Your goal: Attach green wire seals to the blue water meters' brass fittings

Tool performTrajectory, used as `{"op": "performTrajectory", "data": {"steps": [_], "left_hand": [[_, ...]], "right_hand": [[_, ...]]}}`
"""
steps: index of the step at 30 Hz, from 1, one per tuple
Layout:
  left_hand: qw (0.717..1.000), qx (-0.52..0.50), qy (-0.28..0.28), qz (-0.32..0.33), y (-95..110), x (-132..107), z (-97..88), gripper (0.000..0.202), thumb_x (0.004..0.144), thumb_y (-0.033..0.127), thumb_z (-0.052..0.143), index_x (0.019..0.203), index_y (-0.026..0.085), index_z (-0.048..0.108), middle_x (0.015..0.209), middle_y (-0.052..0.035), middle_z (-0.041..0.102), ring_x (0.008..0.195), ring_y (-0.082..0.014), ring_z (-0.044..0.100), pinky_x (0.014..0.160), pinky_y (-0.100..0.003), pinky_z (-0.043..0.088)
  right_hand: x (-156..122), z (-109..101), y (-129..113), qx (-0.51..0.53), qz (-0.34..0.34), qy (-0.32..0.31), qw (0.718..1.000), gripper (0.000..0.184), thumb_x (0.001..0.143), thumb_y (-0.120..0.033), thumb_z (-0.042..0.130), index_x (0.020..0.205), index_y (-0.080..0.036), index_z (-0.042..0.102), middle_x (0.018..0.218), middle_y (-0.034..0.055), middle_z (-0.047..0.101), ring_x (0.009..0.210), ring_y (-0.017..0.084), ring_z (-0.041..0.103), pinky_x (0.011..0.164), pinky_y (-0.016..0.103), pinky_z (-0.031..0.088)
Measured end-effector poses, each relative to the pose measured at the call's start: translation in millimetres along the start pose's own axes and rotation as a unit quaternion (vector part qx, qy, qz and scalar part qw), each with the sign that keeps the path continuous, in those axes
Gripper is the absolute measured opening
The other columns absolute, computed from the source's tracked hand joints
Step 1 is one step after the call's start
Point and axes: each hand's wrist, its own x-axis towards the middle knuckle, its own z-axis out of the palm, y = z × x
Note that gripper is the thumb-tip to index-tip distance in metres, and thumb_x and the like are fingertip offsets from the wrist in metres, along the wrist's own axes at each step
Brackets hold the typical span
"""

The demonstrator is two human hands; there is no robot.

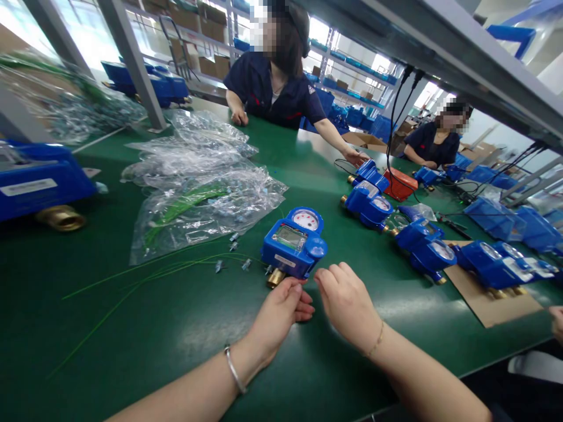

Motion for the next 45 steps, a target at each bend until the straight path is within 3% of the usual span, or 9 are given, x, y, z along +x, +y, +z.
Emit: {"op": "performTrajectory", "data": {"steps": [8,14,20,26,29,32,34,38,45], "left_hand": [[0.994,0.103,-0.014,0.042,-0.8,-0.3,6.5,0.028,0.085,0.039,0.045,0.105,0.019,0.044,0.072,0.0000,0.059,0.062,-0.0141,0.059,0.059,-0.027,0.049],[0.931,0.357,0.034,0.074,7.9,6.2,2.6,0.030,0.086,0.040,0.031,0.078,0.020,0.051,0.059,0.0000,0.053,0.050,-0.0156,0.054,0.050,-0.027,0.044],[0.819,0.565,0.028,0.098,27.9,-13.7,-19.6,0.016,0.067,0.021,0.054,0.051,0.019,0.051,0.050,-0.0050,0.050,0.057,-0.0263,0.054,0.067,-0.045,0.039],[0.650,0.700,-0.193,0.225,44.9,-50.2,-5.5,0.017,0.069,0.013,0.047,0.064,0.017,0.063,0.090,-0.0130,0.061,0.085,-0.0295,0.056,0.073,-0.041,0.044],[0.678,0.626,-0.260,0.284,54.6,-51.6,1.5,0.021,0.066,0.007,0.048,0.067,0.020,0.065,0.117,-0.0072,0.057,0.112,-0.0292,0.045,0.100,-0.043,0.032],[0.740,0.533,-0.301,0.281,57.9,-43.7,-4.4,0.025,0.071,0.005,0.043,0.068,0.022,0.062,0.088,-0.0027,0.065,0.089,-0.0204,0.056,0.106,-0.042,0.023],[0.798,0.466,-0.271,0.270,56.3,-38.0,-11.6,0.025,0.080,0.012,0.038,0.063,0.021,0.054,0.063,0.0002,0.054,0.065,-0.0159,0.052,0.093,-0.038,0.037],[0.870,0.391,-0.170,0.249,50.0,-34.2,-18.2,0.028,0.091,0.028,0.029,0.071,0.019,0.046,0.069,-0.0003,0.048,0.066,-0.0147,0.047,0.064,-0.027,0.040],[0.856,0.424,-0.170,0.242,35.8,-36.2,-13.6,0.014,0.094,0.024,0.027,0.107,0.022,0.032,0.076,0.0035,0.048,0.067,-0.0118,0.049,0.067,-0.025,0.041]], "right_hand": [[8.8,12.0,-8.5,0.000,-0.045,-0.005,0.999,0.015,0.089,-0.014,0.040,0.082,-0.018,0.053,0.076,0.0050,0.054,0.070,0.021,0.044,0.065,0.033,0.037],[3.9,28.9,-16.9,0.068,0.007,0.025,0.997,0.017,0.087,-0.010,0.036,0.092,-0.015,0.052,0.078,0.0071,0.057,0.072,0.020,0.051,0.068,0.030,0.042],[-10.4,21.8,-1.1,0.175,0.084,-0.022,0.981,0.021,0.085,-0.013,0.044,0.105,-0.015,0.048,0.083,0.0050,0.059,0.075,0.019,0.055,0.069,0.029,0.044],[-43.7,23.6,17.6,0.324,0.139,0.022,0.936,0.022,0.084,-0.014,0.048,0.104,-0.021,0.052,0.085,0.0027,0.058,0.080,0.017,0.054,0.076,0.032,0.044],[-55.6,26.5,12.1,0.398,0.201,0.084,0.891,0.016,0.084,-0.020,0.051,0.100,-0.022,0.054,0.093,0.0051,0.055,0.081,0.017,0.055,0.068,0.030,0.046],[-58.4,28.6,-0.8,0.499,0.246,0.118,0.823,0.007,0.084,-0.027,0.054,0.088,-0.021,0.057,0.092,0.0056,0.055,0.068,0.014,0.056,0.060,0.028,0.047],[-55.0,28.8,-11.1,0.623,0.285,0.110,0.720,0.014,0.088,-0.033,0.051,0.085,-0.020,0.056,0.079,0.0033,0.058,0.054,0.010,0.053,0.052,0.024,0.044],[-44.3,23.6,-28.3,0.797,0.329,0.110,0.494,0.027,0.086,-0.042,0.054,0.081,-0.017,0.060,0.075,0.0035,0.059,0.058,0.009,0.055,0.050,0.019,0.042],[-44.6,18.2,-35.6,0.830,0.320,0.130,0.437,0.018,0.079,-0.034,0.067,0.086,-0.019,0.063,0.075,0.0004,0.058,0.065,0.009,0.056,0.060,0.018,0.045]]}}
